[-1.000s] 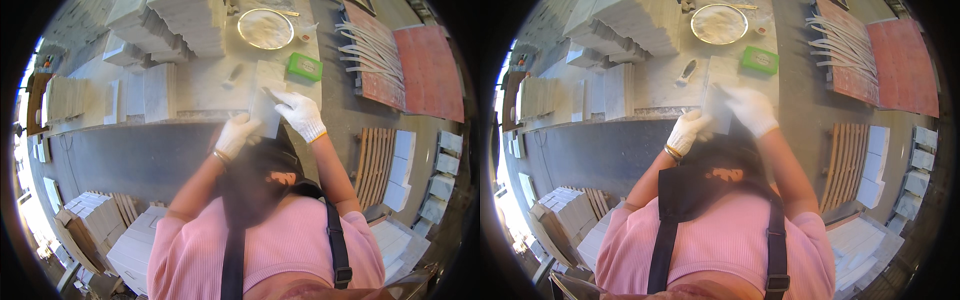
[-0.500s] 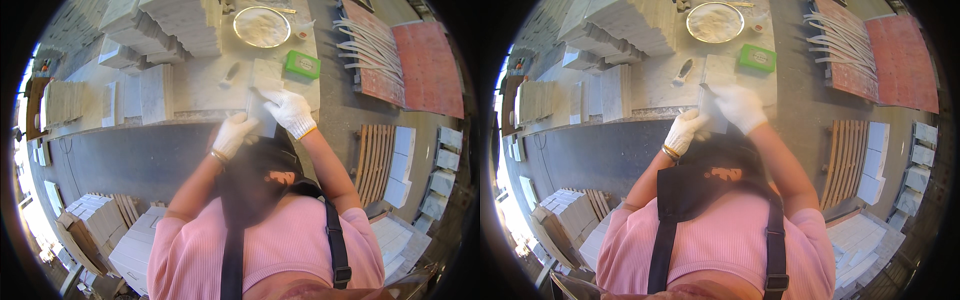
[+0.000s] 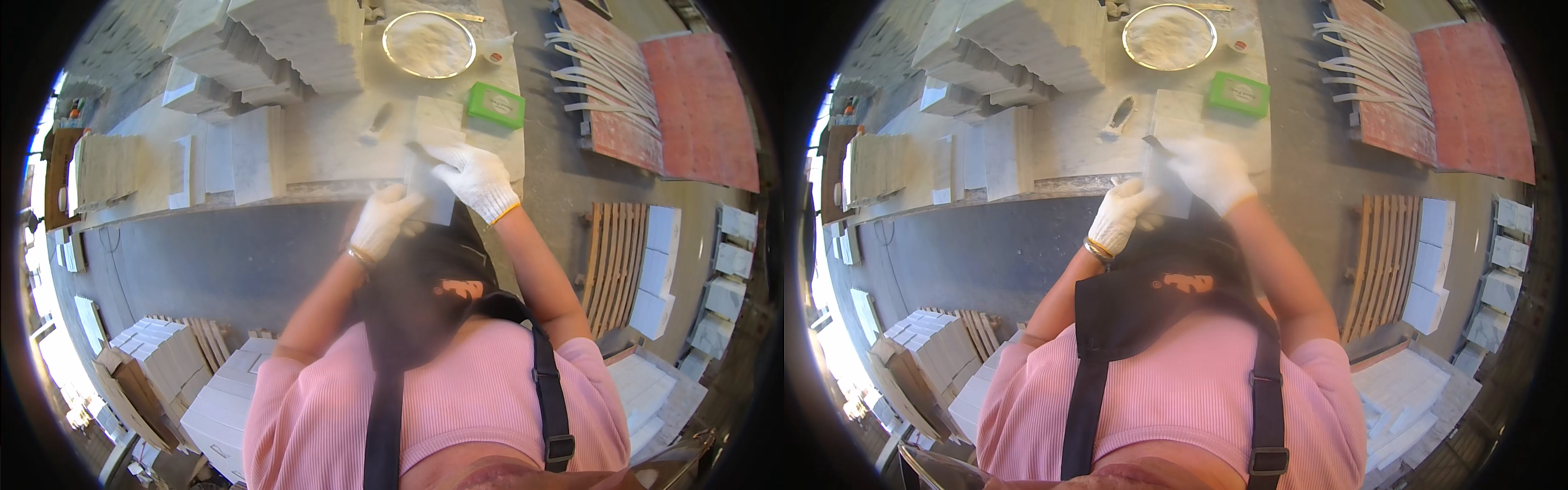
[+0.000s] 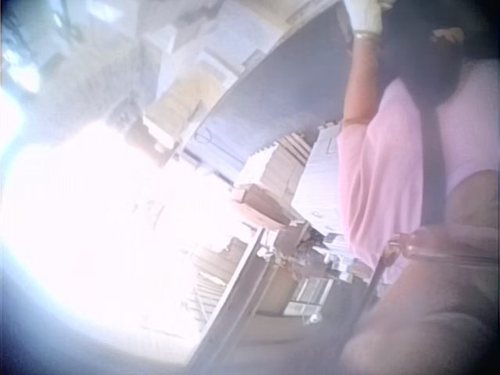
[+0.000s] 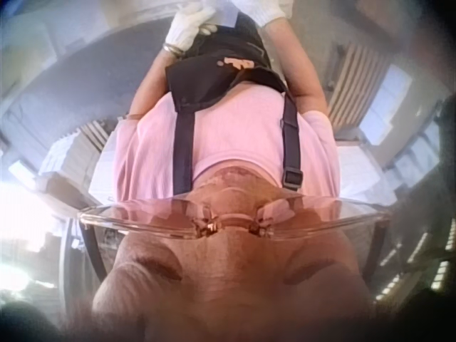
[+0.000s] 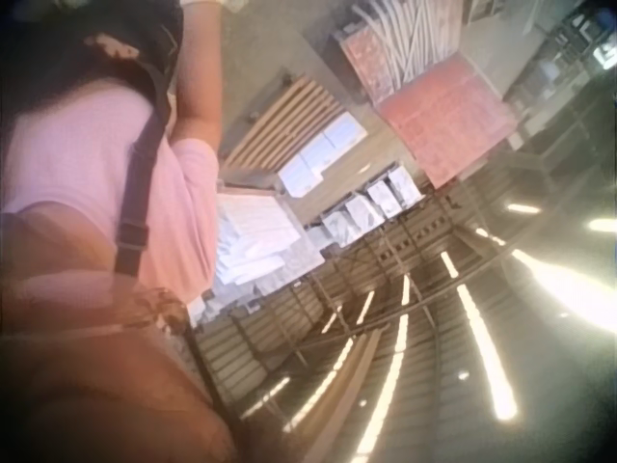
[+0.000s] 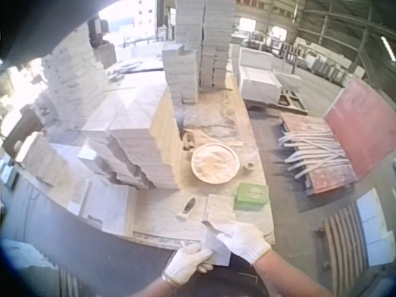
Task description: The person repeatedly picks up rectangular blocks, rubs their surfaces with a sanding block, and places them back on the table. They also handle a green box and a metal bowl, moving them aside to access the blocks.
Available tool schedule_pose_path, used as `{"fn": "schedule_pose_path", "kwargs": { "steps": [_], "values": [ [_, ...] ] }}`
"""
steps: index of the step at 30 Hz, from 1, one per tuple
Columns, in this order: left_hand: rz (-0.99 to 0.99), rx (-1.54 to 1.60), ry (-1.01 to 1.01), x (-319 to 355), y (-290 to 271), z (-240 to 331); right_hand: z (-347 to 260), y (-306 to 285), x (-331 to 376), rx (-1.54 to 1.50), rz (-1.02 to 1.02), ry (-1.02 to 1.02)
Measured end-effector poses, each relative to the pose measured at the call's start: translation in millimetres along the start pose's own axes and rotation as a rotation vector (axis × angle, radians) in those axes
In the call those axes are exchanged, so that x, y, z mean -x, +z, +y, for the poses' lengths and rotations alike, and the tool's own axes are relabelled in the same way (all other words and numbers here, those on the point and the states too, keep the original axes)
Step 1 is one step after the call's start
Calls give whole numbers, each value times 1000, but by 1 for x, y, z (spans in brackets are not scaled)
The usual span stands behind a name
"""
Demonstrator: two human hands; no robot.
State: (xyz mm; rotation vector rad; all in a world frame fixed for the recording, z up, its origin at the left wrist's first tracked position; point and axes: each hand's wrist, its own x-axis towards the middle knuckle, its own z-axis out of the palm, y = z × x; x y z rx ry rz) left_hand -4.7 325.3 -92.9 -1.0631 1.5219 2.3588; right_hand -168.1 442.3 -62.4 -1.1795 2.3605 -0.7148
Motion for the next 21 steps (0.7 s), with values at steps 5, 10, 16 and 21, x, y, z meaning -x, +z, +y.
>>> {"fn": "schedule_pose_path", "kwargs": {
  "steps": [5, 10, 16, 21],
  "values": [
    [-30, -19, -2, -2, -4, -1, 7, -17, 15, 47, -45, 95],
    [-54, -7, 6, -4, -4, -6, 4, 4, 30, 39, -16, -60],
    [-87, -19, 26, -4, -8, -9, 10, -5, 25, 11, -33, -100],
    [-121, -49, 32, 1, -13, -4, 13, -26, -7, -79, 122, -69]
  ]
}}
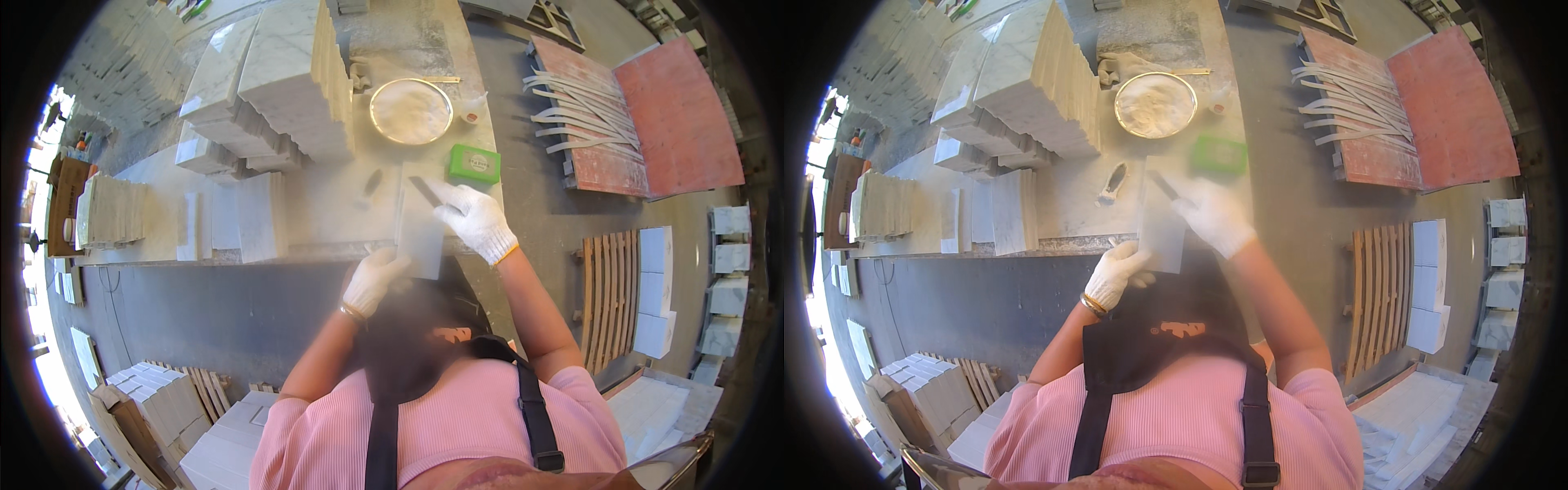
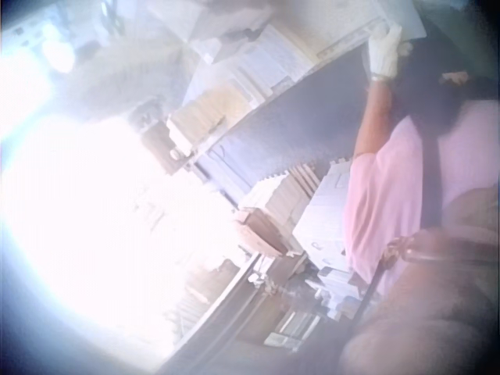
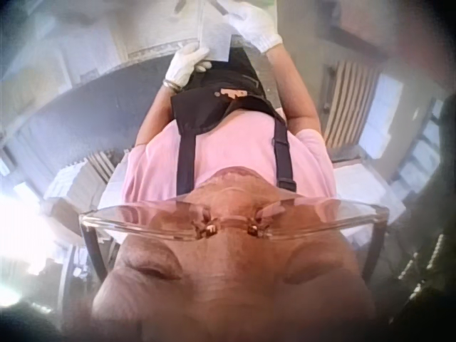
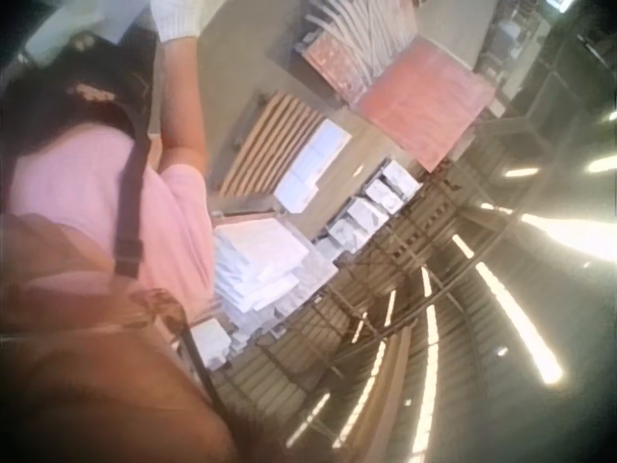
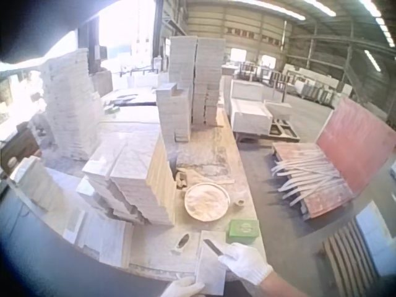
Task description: The person repeatedly picks up rectangular blocks, rubs their surfaces with a sanding block, and places them back on the table. They also handle a green box and a metal bowl, moving them aside to access the blocks.
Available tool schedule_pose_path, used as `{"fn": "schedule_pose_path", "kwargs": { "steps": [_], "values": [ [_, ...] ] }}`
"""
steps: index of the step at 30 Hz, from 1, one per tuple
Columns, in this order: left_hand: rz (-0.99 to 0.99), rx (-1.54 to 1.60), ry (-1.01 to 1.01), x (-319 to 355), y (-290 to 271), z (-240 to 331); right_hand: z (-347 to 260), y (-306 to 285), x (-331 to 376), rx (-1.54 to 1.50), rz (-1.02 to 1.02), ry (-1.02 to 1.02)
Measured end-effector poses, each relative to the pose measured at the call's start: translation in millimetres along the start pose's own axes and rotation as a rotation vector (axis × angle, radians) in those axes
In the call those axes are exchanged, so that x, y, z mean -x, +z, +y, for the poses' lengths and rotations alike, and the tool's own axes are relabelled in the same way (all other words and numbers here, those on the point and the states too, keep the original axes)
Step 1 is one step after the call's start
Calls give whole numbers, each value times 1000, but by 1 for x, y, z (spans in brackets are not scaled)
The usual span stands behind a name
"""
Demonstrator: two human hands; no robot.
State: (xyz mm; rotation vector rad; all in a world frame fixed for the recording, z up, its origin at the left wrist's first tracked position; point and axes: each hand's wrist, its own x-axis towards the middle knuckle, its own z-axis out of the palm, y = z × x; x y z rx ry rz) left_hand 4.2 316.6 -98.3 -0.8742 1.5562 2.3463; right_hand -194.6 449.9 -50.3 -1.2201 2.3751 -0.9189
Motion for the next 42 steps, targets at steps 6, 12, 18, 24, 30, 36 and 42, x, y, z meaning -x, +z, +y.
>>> {"fn": "schedule_pose_path", "kwargs": {
  "steps": [6, 12, 18, 24, 30, 36, 42],
  "values": [
    [45, -113, -24, 12, 0, 6, -2, -18, -70, 13, 105, 163],
    [49, -26, -37, 14, -2, 7, -17, -22, -132, 459, -128, 300],
    [23, 41, -9, 9, -4, 3, -16, -9, -71, 241, 525, -415],
    [-27, 27, -5, 3, -6, 5, -6, 30, 18, 586, -67, -184],
    [-24, -33, 59, 3, -10, 0, -26, 46, 48, 275, -20, -456],
    [-64, 181, 151, 3, -6, -10, -34, 27, 57, -183, -111, -363],
    [-69, 227, 72, 9, -10, -6, -44, 37, -15, 162, 49, -140]
  ]
}}
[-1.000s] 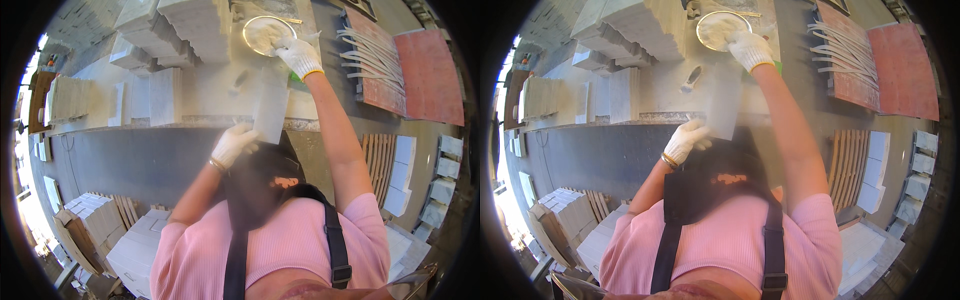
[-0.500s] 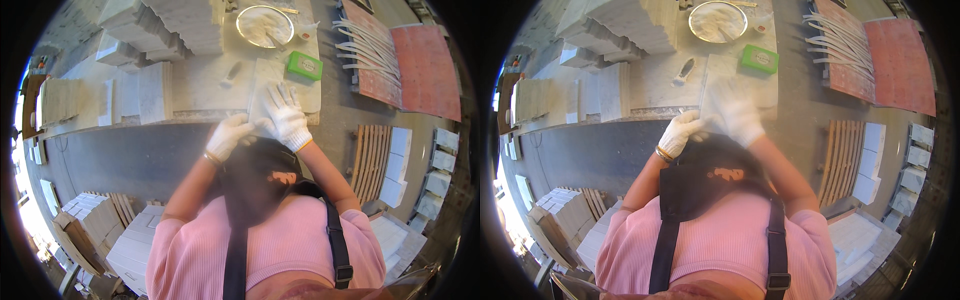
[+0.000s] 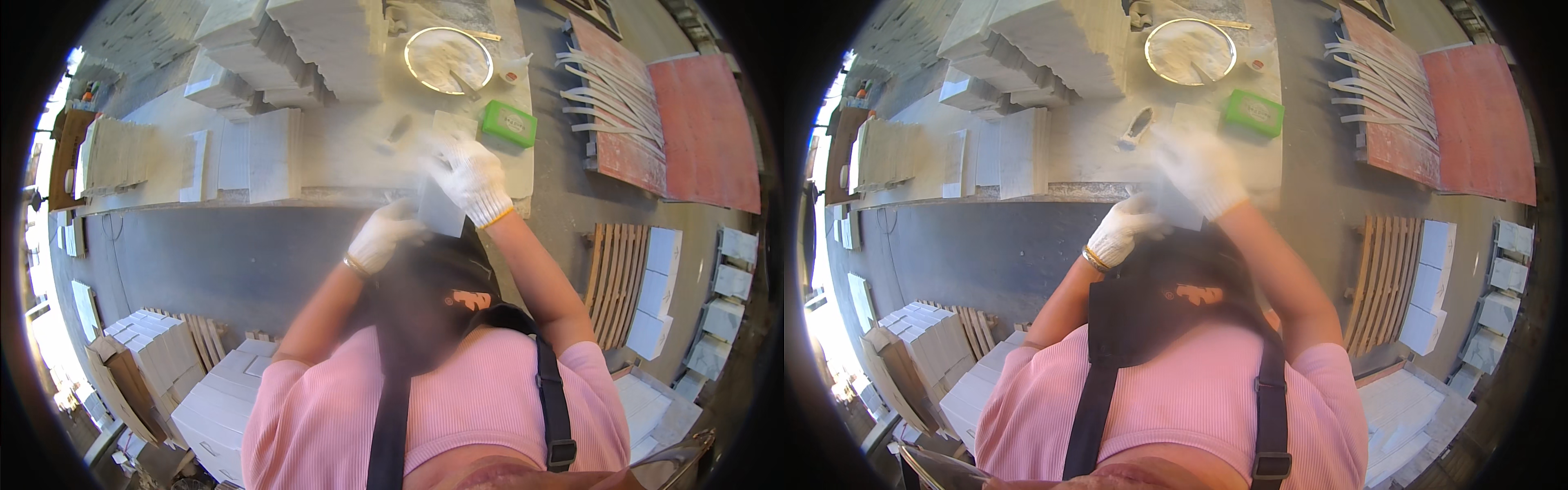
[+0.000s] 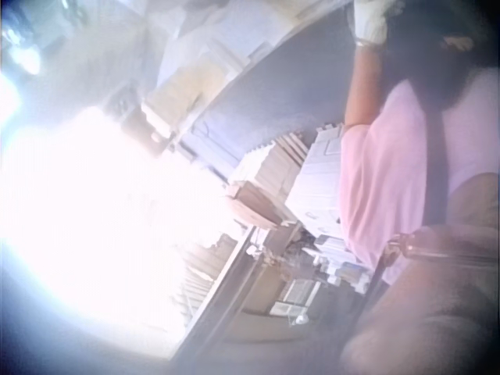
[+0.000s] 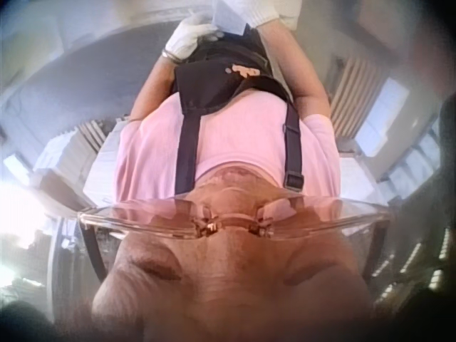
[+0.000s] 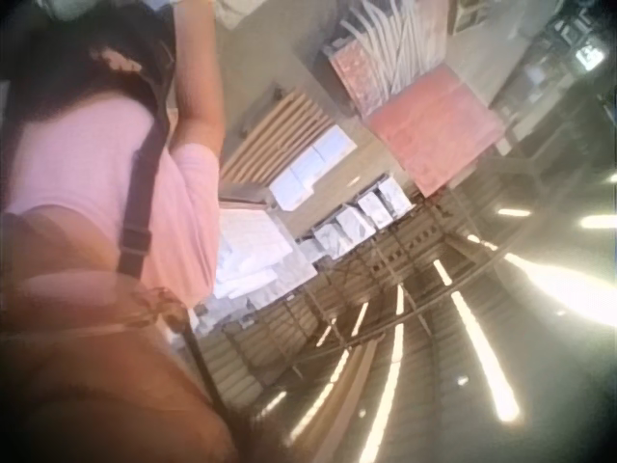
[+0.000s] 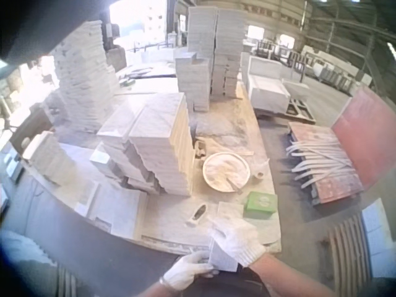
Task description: The person repeatedly picks up rectangular blocks, rubs their surfaces with a sanding block, and places them back on the table. They also handle a green box and a metal bowl, moving them aside to access the blocks.
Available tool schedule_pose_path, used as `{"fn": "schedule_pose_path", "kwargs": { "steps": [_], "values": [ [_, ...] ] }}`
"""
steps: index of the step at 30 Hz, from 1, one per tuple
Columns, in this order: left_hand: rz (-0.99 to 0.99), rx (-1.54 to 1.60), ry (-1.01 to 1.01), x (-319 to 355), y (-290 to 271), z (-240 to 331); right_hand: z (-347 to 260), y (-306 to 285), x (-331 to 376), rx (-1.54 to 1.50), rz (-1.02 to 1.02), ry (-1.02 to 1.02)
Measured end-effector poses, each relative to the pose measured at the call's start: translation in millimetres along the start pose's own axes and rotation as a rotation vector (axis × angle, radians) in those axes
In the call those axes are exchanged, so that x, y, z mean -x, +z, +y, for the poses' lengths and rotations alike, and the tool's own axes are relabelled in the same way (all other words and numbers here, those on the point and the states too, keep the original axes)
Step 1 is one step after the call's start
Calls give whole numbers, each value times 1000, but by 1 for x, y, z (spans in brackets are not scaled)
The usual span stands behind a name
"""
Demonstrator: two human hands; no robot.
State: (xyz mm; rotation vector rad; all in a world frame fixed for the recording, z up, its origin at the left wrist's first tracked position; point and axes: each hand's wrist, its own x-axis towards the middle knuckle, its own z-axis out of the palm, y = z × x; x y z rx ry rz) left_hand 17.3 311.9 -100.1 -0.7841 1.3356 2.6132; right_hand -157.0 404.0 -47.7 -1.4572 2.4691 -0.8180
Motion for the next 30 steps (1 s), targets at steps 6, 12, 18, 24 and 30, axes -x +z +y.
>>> {"fn": "schedule_pose_path", "kwargs": {
  "steps": [6, 12, 18, 24, 30],
  "values": [
    [-6, -5, 5, 2, -1, -4, -11, 22, -64, 279, -289, -70],
    [-29, -42, 14, 0, -3, -4, -15, 18, -83, 458, -397, -112],
    [-37, -55, 8, 0, -3, -2, 0, -8, -57, -337, -181, 18],
    [4, -105, -36, 4, 5, 8, 17, -22, -1, -690, -12, 258],
    [27, -167, -52, 9, 11, 12, 58, -15, 34, -445, -51, 169]
  ]
}}
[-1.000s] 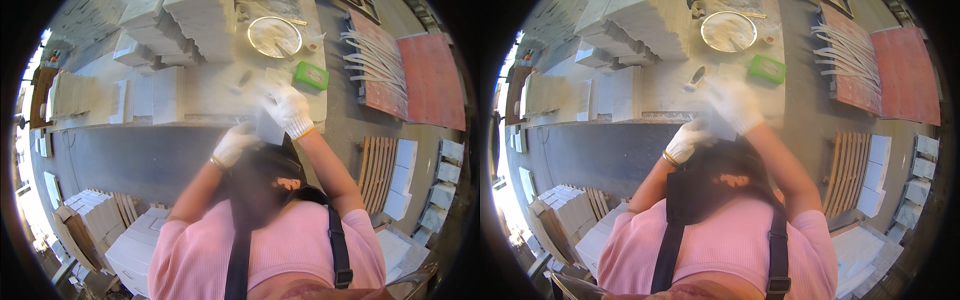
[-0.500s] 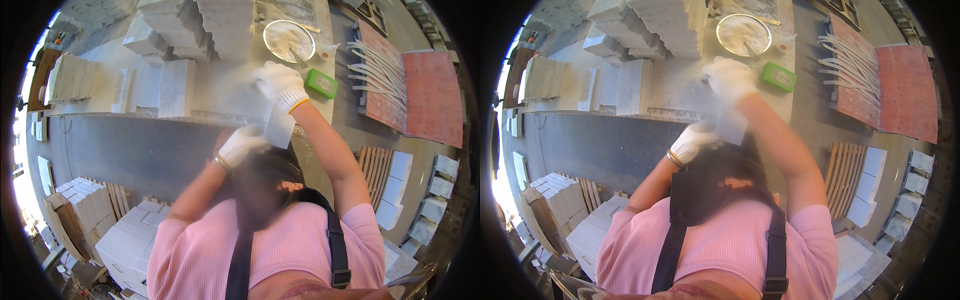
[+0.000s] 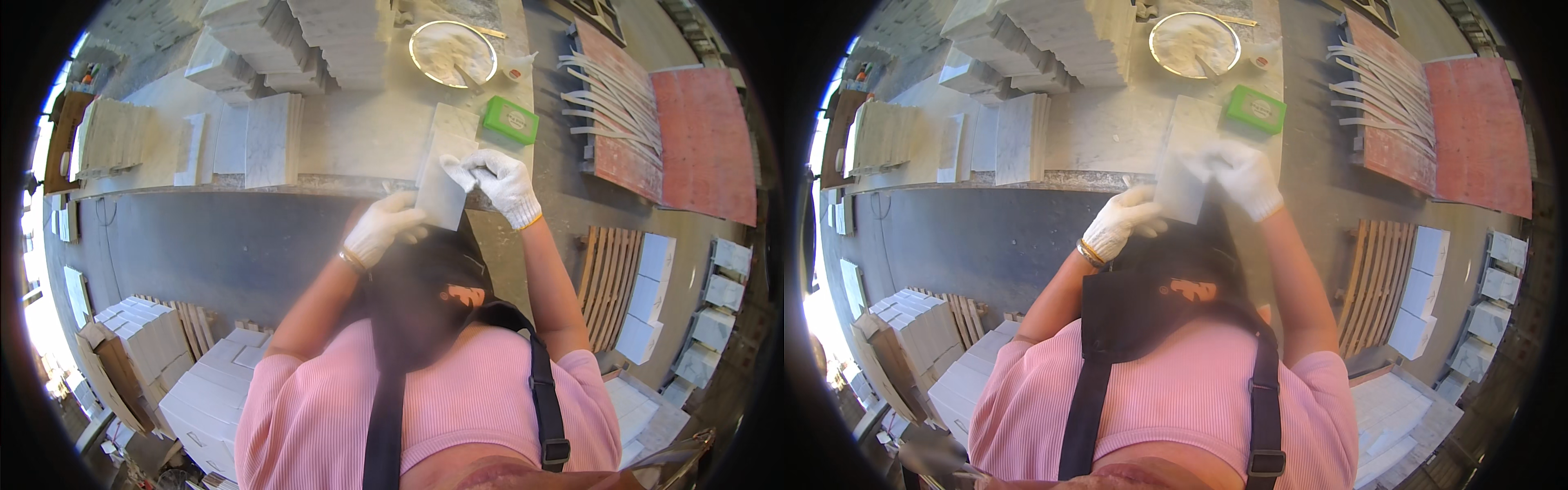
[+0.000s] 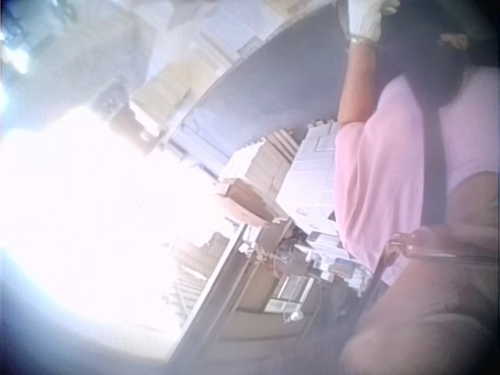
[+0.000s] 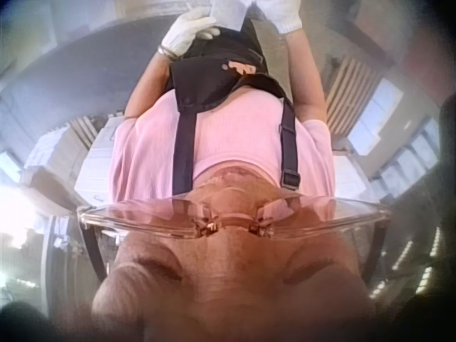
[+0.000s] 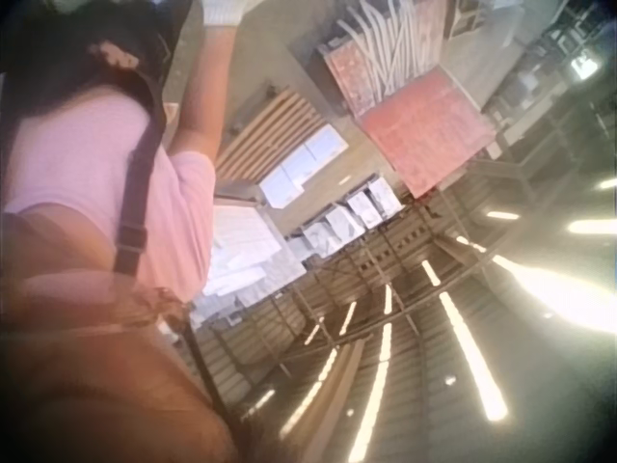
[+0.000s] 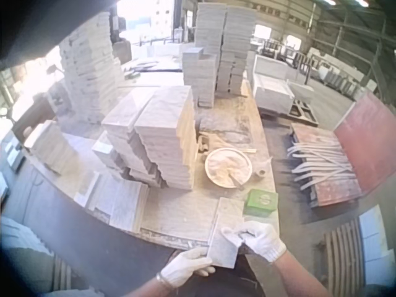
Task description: The person repeatedly picks up rectangular blocks, rubs their surfaces with a sanding block, and places them back on the table. They also handle a green box and a metal bowl, moving them aside to access the blocks.
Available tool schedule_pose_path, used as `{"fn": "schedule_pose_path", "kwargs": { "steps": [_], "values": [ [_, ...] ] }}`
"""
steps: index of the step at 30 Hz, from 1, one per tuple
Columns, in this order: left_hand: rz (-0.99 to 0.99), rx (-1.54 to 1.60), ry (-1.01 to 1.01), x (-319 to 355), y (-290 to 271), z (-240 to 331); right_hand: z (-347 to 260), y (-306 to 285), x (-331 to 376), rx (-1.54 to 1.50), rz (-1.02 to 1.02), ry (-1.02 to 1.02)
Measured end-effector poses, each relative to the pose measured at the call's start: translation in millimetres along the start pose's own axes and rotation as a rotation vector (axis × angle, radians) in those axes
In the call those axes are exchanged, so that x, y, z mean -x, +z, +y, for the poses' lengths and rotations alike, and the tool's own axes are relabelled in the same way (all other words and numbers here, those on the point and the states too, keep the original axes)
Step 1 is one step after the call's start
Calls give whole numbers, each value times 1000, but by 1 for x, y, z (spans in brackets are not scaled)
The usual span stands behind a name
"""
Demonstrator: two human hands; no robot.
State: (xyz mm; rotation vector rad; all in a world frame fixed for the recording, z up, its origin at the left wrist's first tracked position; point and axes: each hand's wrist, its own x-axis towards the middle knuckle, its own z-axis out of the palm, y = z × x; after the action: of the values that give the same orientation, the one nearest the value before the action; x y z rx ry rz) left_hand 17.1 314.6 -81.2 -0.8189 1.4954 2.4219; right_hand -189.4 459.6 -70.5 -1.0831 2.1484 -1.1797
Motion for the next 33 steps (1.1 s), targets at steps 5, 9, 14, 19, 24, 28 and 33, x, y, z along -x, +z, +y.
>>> {"fn": "schedule_pose_path", "kwargs": {
  "steps": [5, 9, 14, 19, 24, 28, 33],
  "values": [
    [-2, -39, 11, -4, 4, 0, -9, -2, 15, 313, 14, -247],
    [20, -14, 5, -2, 7, 0, -31, 8, 16, 467, 20, -121],
    [27, -3, -4, -2, 7, 1, -29, 20, 22, 684, 70, -170],
    [25, 35, -15, -4, 6, 1, -18, 16, 31, 735, 68, -233],
    [27, 62, -15, -6, 6, -1, -17, 27, 16, 819, 55, -292],
    [42, 52, 1, -7, 8, -2, -16, 36, -7, 826, 49, -327],
    [35, 49, 18, -7, 7, -3, -29, 19, 17, 770, -106, -99]
  ]
}}
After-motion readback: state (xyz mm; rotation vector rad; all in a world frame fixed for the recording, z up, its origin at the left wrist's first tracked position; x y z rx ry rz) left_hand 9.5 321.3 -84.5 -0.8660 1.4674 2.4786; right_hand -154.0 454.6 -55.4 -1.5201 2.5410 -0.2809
